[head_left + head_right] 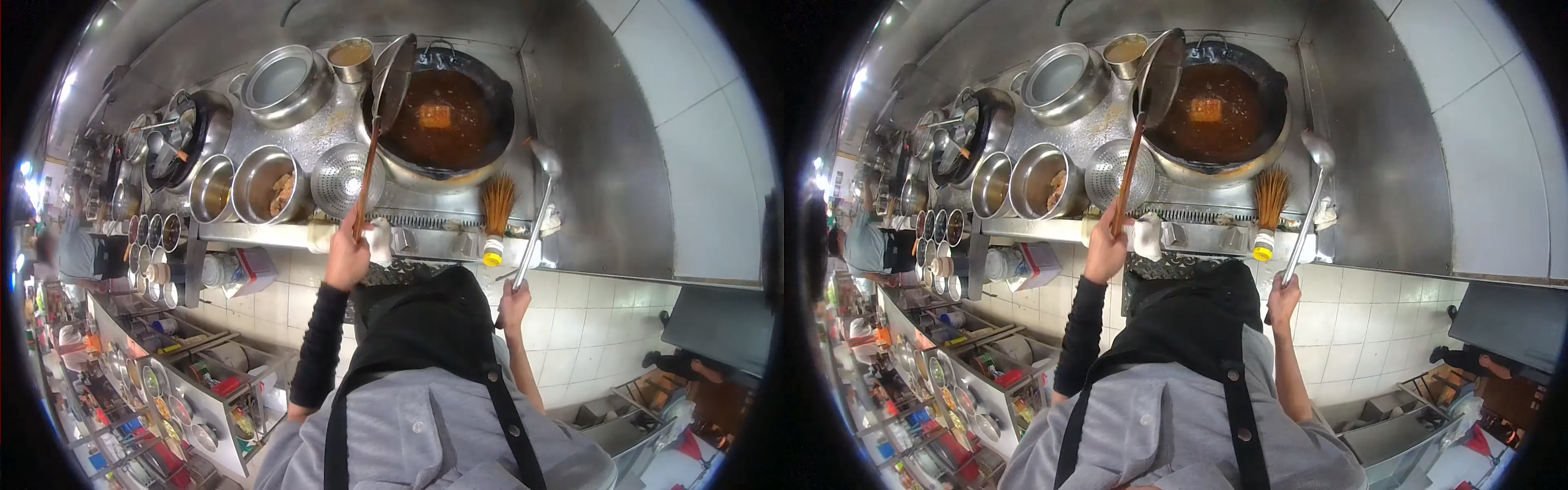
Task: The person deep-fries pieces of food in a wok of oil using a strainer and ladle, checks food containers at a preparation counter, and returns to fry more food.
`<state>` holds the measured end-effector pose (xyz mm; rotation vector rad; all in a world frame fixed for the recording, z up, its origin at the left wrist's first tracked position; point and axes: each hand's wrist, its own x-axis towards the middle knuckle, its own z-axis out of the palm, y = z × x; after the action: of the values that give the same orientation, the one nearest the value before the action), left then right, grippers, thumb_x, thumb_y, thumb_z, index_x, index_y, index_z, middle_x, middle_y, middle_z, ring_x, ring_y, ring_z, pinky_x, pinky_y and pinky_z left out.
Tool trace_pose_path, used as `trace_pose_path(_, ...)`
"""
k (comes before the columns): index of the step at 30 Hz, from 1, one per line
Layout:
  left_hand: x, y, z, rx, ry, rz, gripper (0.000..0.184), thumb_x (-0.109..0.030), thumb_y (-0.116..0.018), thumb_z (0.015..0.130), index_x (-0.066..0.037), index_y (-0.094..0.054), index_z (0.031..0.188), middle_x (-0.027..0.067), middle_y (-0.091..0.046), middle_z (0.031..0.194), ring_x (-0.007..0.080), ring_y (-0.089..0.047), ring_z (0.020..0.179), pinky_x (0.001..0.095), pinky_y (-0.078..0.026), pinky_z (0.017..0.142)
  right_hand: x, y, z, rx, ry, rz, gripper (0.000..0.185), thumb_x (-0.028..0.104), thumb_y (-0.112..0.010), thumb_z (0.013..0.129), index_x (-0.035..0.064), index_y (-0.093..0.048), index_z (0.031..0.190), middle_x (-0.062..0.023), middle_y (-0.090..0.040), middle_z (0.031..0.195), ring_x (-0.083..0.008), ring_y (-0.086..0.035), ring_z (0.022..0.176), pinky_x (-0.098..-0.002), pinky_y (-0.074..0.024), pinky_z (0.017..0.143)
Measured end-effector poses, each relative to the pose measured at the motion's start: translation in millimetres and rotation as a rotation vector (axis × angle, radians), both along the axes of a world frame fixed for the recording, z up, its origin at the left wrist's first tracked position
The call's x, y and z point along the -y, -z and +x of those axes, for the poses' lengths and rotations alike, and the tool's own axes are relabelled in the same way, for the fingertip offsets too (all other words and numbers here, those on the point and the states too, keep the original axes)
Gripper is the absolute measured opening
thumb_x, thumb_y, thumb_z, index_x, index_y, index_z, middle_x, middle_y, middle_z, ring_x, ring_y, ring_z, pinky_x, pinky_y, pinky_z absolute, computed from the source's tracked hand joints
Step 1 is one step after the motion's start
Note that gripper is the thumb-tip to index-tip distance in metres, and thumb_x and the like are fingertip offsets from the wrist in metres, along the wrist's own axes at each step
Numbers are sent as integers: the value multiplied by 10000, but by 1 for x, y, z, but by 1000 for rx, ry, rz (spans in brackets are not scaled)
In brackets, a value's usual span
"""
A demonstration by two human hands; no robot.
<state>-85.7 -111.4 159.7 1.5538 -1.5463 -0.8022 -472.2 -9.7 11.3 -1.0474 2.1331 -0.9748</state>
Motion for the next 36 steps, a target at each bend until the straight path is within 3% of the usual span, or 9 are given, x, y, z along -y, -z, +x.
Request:
trace_pose_path(3,27,6,3,-19,29,98,740,144,-470,776,13,-469,1504,145,-733,1022,209,-690,1017,312,-518,891,25,-54,12,270,-10,-115,123,63,-614,980,-54,-613,1017,-54,-541,586,-127,-513,427,-331,-398,401)
trace_pose_path(7,43,-18,-9,-256,61,373,745,143,-468,805,-54,-452,1523,84,-683,1050,114,-567,644,263,-467,548,67,-129,23,313,-101,-148,199,25,-599,972,-52,-611,1156,-48,-548,584,-116,-509,406,-314,-399,371)
trace_pose_path(10,44,-27,-20,-601,21,532,760,154,-455,820,-92,-413,1538,73,-634,1076,40,-397,557,218,-319,442,88,-155,26,270,-158,-92,312,21,-616,948,-65,-613,1249,-88,-576,589,-156,-542,397,-344,-420,374)
trace_pose_path(13,44,-24,-23,-748,74,593,732,168,-462,830,-81,-397,1515,84,-614,1089,31,-371,567,211,-297,452,102,-167,33,86,-226,-109,147,43,-616,930,-52,-622,1042,-94,-568,584,-177,-557,406,-349,-422,382)
trace_pose_path(18,36,-39,-36,-888,94,668,599,168,-488,855,-40,-444,1414,92,-605,1086,43,-388,581,213,-311,468,126,-140,30,-164,-301,-197,219,51,-622,902,-93,-611,1067,-182,-612,629,-257,-632,451,-401,-474,440)
trace_pose_path(21,32,-46,-42,-941,106,699,556,166,-496,867,-28,-455,1387,99,-606,1086,45,-397,598,211,-326,488,133,-157,33,-77,-281,-74,183,20,-624,853,-81,-616,1005,-282,-633,703,-454,-667,689,-499,-497,651)
trace_pose_path(30,26,-50,-37,-1150,159,759,518,139,-517,905,4,-455,1401,101,-610,1092,52,-417,620,198,-342,502,121,-162,41,-90,-221,-54,283,2,-640,860,-111,-618,1119,-275,-628,679,-371,-687,615,-466,-499,598)
trace_pose_path(34,20,-48,-35,-1268,180,753,452,133,-557,905,2,-486,1332,89,-606,1062,53,-424,632,191,-343,505,108,-150,52,-136,-311,-186,247,19,-627,906,-100,-618,1121,-169,-610,594,-251,-638,472,-399,-460,451)
trace_pose_path(36,14,-41,-31,-1301,204,748,452,132,-554,908,1,-486,1335,85,-599,1069,52,-421,632,188,-345,503,99,-180,62,37,-288,-104,228,11,-629,902,-88,-617,1107,-173,-616,610,-247,-645,489,-398,-459,452)
